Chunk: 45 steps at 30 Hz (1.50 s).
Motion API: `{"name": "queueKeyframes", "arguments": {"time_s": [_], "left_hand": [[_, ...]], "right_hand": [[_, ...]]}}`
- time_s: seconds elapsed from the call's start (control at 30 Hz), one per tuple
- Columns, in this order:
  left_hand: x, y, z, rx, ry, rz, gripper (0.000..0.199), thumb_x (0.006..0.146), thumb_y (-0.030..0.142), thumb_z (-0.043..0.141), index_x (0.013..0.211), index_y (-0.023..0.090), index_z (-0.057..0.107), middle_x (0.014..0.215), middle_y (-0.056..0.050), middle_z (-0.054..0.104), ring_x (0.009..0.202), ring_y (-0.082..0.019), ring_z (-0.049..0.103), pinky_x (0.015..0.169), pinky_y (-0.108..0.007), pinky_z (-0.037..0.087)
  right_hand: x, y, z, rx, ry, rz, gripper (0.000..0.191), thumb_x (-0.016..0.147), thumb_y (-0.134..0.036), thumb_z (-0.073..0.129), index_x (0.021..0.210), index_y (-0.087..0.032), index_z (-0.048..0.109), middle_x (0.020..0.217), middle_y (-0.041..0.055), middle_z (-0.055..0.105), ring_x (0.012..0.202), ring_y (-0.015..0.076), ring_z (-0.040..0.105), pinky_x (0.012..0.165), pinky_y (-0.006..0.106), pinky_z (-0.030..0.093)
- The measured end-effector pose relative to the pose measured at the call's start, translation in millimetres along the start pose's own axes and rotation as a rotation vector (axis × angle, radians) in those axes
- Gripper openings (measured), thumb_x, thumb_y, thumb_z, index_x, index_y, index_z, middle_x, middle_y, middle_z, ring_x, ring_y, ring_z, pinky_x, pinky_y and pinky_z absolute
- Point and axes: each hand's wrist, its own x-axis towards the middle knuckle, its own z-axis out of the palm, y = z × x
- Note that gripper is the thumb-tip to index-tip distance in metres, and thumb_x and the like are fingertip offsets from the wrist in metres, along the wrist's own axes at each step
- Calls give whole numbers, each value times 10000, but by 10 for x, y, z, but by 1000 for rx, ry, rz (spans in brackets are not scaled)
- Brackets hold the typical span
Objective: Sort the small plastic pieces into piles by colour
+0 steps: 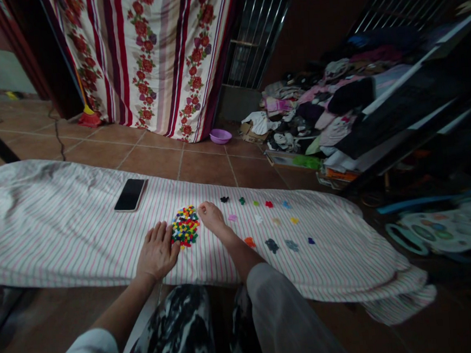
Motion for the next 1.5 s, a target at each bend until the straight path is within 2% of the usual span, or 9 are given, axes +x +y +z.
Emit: {"name": "queueKeyframes", "arguments": {"time_s": [0.13,0.33,0.6,0.8,1.03,1.17,1.3,1.4,1.5], "left_hand": [[2,2,-8,3,5,0,552,914,451,360,1297,93,533,1365,-198,541,1329,-314,442,1084,-469,353],[-3,-4,-19,-20,9,6,563,919,443,348,1290,64,537,1365,-223,530,1340,-333,422,1089,-480,347],[-15,-44,12,-27,-3,35,543,902,426,361,1286,78,523,1358,-216,535,1328,-330,433,1077,-493,356],[-11,-48,-3,-18,-34,49,557,895,423,335,1269,52,516,1353,-240,525,1325,-345,421,1067,-503,358],[-18,-69,-27,-54,-22,97,414,876,383,362,1199,194,538,1301,-153,581,1312,-317,435,1053,-521,363],[-20,-76,-17,-36,-41,85,447,879,396,361,1203,141,533,1315,-197,558,1309,-340,435,1052,-521,365],[-19,-72,-12,-69,-23,70,429,875,386,369,1199,159,536,1302,-190,567,1306,-337,437,1049,-527,367],[-15,-68,-33,-95,-10,80,390,870,385,379,1184,217,536,1277,-145,590,1296,-316,446,1038,-525,375],[-12,-65,-52,-85,-8,82,382,869,398,386,1175,226,534,1261,-133,598,1284,-307,455,1032,-510,381]], "right_hand": [[0,-8,-27,7,7,9,163,894,-208,502,801,-187,634,821,47,639,798,164,555,749,255,391],[-50,17,-86,40,33,-14,148,890,-222,506,832,-193,639,839,37,640,788,153,564,752,252,407],[-160,230,-251,92,83,-23,145,842,-157,524,912,-200,644,890,43,653,850,161,600,802,265,458],[-258,603,-621,91,166,49,186,833,-166,504,928,-203,660,905,42,669,806,153,611,784,261,470],[-458,1229,-1194,-48,280,244,216,840,-207,494,940,-203,686,893,46,690,814,162,620,771,253,452],[-593,1500,-1429,-161,305,335,263,846,-191,471,978,-175,698,933,80,692,858,178,616,794,261,438],[-729,1673,-1537,-258,317,406,290,849,-177,463,1008,-178,706,955,91,690,878,189,612,799,266,426],[-823,1769,-1543,-312,302,453,300,849,-162,458,1002,-183,715,947,97,692,861,196,613,779,277,424],[-891,1839,-1513,-331,284,483,290,852,-166,462,964,-186,728,910,96,692,838,197,617,750,276,423]]}}
